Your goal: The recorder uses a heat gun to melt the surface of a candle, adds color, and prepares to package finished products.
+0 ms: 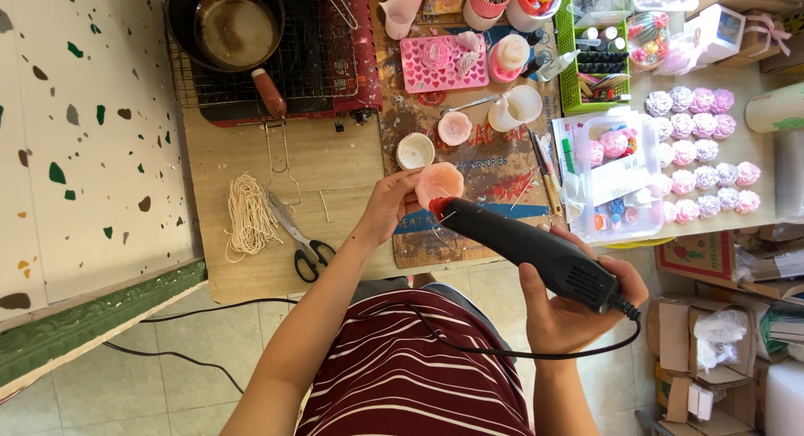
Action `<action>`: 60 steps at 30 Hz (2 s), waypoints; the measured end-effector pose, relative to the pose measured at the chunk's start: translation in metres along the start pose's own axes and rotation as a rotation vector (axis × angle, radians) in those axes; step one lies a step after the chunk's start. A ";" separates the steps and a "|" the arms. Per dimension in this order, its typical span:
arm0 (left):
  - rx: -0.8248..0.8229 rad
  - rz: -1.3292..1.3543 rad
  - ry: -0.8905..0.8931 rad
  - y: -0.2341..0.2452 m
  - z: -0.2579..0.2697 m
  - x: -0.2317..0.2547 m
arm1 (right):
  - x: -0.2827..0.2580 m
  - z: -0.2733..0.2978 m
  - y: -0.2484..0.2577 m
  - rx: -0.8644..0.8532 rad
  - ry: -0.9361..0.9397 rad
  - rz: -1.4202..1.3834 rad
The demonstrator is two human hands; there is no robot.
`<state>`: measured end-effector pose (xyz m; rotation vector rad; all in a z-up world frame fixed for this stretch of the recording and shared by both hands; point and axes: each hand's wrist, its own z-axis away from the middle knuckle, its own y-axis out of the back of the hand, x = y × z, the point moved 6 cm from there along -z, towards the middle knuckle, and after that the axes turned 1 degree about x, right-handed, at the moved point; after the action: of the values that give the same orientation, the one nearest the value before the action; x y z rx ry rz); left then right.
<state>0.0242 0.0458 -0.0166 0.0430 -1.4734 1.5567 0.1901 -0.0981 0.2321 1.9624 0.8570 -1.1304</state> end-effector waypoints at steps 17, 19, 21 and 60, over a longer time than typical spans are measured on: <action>0.041 0.122 0.128 -0.006 0.010 -0.009 | -0.002 -0.006 -0.007 0.011 0.057 0.021; 0.045 0.122 0.143 -0.005 0.009 -0.012 | -0.003 -0.007 -0.009 0.002 0.066 0.026; 0.055 0.161 0.161 -0.002 0.009 -0.017 | -0.004 -0.008 -0.009 0.008 0.066 0.003; 0.133 0.078 0.078 0.029 0.016 -0.007 | 0.000 -0.001 -0.012 0.038 0.036 0.007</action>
<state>0.0003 0.0343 -0.0380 0.0020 -1.3235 1.6993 0.1804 -0.0911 0.2298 2.0211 0.8533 -1.1177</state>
